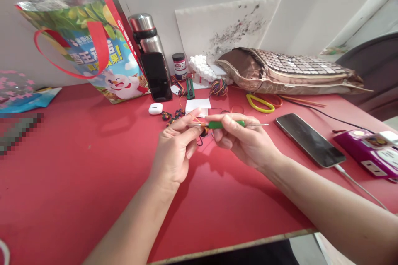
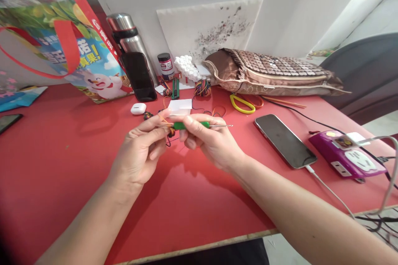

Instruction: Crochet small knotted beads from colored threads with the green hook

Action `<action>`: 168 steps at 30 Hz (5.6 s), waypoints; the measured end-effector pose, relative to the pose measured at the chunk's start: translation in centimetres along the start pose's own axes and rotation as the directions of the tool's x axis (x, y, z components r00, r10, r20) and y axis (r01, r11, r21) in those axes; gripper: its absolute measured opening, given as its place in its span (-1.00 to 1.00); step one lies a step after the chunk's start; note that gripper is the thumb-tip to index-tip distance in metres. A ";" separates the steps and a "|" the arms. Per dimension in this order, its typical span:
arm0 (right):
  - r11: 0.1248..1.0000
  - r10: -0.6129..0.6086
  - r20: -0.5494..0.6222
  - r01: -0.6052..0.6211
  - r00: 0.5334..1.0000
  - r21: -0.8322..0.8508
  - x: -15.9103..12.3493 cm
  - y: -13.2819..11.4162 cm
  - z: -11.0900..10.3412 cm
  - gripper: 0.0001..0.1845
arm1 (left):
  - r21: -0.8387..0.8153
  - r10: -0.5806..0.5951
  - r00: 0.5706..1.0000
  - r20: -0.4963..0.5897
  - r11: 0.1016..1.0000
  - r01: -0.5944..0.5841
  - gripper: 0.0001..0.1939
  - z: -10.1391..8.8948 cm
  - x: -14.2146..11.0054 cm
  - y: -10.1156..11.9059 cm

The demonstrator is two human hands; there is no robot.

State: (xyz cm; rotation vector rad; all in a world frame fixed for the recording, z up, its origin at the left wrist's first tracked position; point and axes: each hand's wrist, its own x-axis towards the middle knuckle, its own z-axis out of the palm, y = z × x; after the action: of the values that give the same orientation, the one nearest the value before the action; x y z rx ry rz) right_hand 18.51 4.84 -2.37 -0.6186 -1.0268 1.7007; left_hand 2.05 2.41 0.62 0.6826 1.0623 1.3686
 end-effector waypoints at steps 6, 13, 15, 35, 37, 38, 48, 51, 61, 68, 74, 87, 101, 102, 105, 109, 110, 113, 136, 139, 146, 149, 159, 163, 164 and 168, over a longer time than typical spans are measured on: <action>0.997 -0.053 0.046 0.055 0.998 -0.047 -0.2 -0.6 -0.2 -0.72 | -0.026 0.014 0.999 0.034 1.000 -0.014 -0.68 0.6 -0.5 0.0; 0.998 -0.056 -0.074 0.059 0.996 0.028 0.1 0.2 0.4 -0.66 | -0.049 0.046 0.999 0.006 0.998 -0.045 -0.68 0.6 -0.5 -0.5; 0.998 -0.035 -0.054 0.038 0.998 0.042 0.2 0.2 0.3 -0.64 | -0.036 0.053 0.998 0.022 0.998 -0.052 -0.71 0.4 -0.5 -0.6; 0.999 0.035 0.117 -0.039 0.992 0.037 0.3 -0.6 -1.0 -0.72 | 0.040 0.107 0.993 0.049 0.993 -0.109 -0.83 0.1 -0.1 -0.6; 0.999 0.035 0.158 -0.038 0.987 0.018 0.1 -0.8 -1.0 -0.70 | 0.001 0.102 0.992 0.078 0.995 -0.102 -0.78 0.2 -0.2 -0.5; 0.999 0.029 0.174 -0.031 0.984 0.008 0.0 -0.9 -1.0 -0.69 | -0.015 0.099 0.991 0.091 0.995 -0.098 -0.74 0.3 -0.2 -0.4; 0.998 -0.069 0.114 0.068 0.991 0.011 -0.2 -0.9 0.0 -0.74 | -0.076 0.083 0.993 0.087 0.994 -0.076 -0.62 0.5 -0.6 -0.1; 0.999 -0.053 0.128 0.052 0.990 0.015 -0.2 -0.9 -0.1 -0.73 | -0.066 0.083 0.992 0.096 0.995 -0.077 -0.61 0.4 -0.6 0.0; 0.998 -0.034 0.060 0.030 0.998 0.064 0.2 -0.9 0.2 -0.70 | 0.090 0.142 0.984 0.110 0.984 -0.152 -0.67 0.2 -0.9 -0.3; 0.997 -0.028 0.097 0.021 0.995 0.070 0.1 -1.1 0.3 -0.71 | 0.139 0.189 0.981 0.052 0.971 -0.195 -0.80 0.4 -0.8 0.0; 0.996 -0.089 0.010 0.089 0.996 0.000 -0.2 -0.9 0.6 -0.66 | 0.111 0.212 0.977 0.006 0.971 -0.211 -0.64 0.4 -0.8 -0.1; 0.731 -0.547 0.010 0.484 0.837 -0.481 -1.8 0.9 2.1 -0.75 | -0.072 0.114 0.992 0.048 0.991 -0.111 -0.79 1.1 -1.0 -0.2; 0.933 -0.276 0.066 0.284 0.959 -0.222 -1.0 0.3 0.0 -0.75 | -0.080 0.024 0.998 0.051 0.997 -0.019 -0.61 -0.1 0.0 1.1; 0.935 -0.268 0.057 0.273 0.962 -0.227 -0.9 0.2 -0.1 -0.76 | -0.080 0.020 0.999 0.047 0.997 -0.017 -0.61 -0.2 0.0 1.2; 0.939 -0.238 0.022 0.236 0.971 -0.250 -0.8 -0.1 -0.4 -0.73 | -0.082 0.004 0.999 0.040 0.997 -0.001 -0.60 -0.3 0.0 1.2; 0.946 -0.210 -0.005 0.202 0.978 -0.254 -0.7 -0.6 -0.3 -0.70 | -0.087 -0.015 1.000 0.025 0.996 0.017 -0.59 -0.3 0.0 1.4; 0.949 -0.205 -0.014 0.195 0.979 -0.248 -0.6 -0.8 -0.2 -0.70 | -0.090 -0.020 1.000 0.020 0.996 0.021 -0.59 -0.2 -0.1 1.4; 0.960 -0.189 -0.043 0.176 0.981 -0.216 -0.5 -1.2 0.0 -0.73 | -0.096 -0.033 0.999 0.010 0.995 0.034 -0.58 -0.1 -0.1 1.5; 0.964 -0.108 -0.082 0.084 0.991 -0.251 0.0 -3.2 -0.9 -0.87 | 0.112 0.123 0.992 0.031 0.986 -0.126 -0.87 -0.5 0.1 1.1; 0.971 -0.099 -0.083 0.078 0.992 -0.228 0.0 -3.5 -0.9 -0.89 | 0.142 0.138 0.990 0.040 0.979 -0.143 -0.88 -0.5 0.0 1.1; 0.973 -0.084 -0.050 0.071 0.995 -0.218 0.2 -3.9 -0.8 -0.89 | 0.092 0.097 0.994 0.049 0.991 -0.102 -0.87 -0.4 -0.1 1.1; 0.972 -0.081 -0.027 0.073 0.996 -0.225 0.3 -4.1 -0.9 -0.87 | 0.059 0.072 0.996 0.050 0.995 -0.075 -0.86 -0.3 -0.1 1.2; 0.972 -0.041 0.014 0.043 0.999 -0.232 0.2 -4.6 -1.5 -0.79 | -0.060 -0.015 0.999 0.041 0.998 0.018 -0.53 -0.1 -0.3 1.4; 0.974 -0.018 0.016 0.021 1.000 -0.224 0.2 -4.7 -1.7 -0.81 | -0.071 -0.043 0.998 0.051 0.996 0.047 -0.52 -0.1 -0.2 1.4; 0.976 -0.011 0.017 0.015 1.000 -0.217 0.2 -4.7 -1.7 -0.82 | -0.072 -0.047 0.998 0.051 0.996 0.050 -0.51 -0.1 -0.1 1.4; 0.986 0.040 0.018 -0.037 0.999 -0.164 0.3 -4.6 -1.7 -0.84 | -0.075 -0.056 0.997 0.059 0.995 0.060 -0.50 0.0 -0.2 1.4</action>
State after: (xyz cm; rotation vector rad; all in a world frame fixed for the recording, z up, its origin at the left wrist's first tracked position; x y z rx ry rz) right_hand 22.04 6.33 0.77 -0.7317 -1.1854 1.6699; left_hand 1.46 2.37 1.86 0.6263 0.9726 1.3254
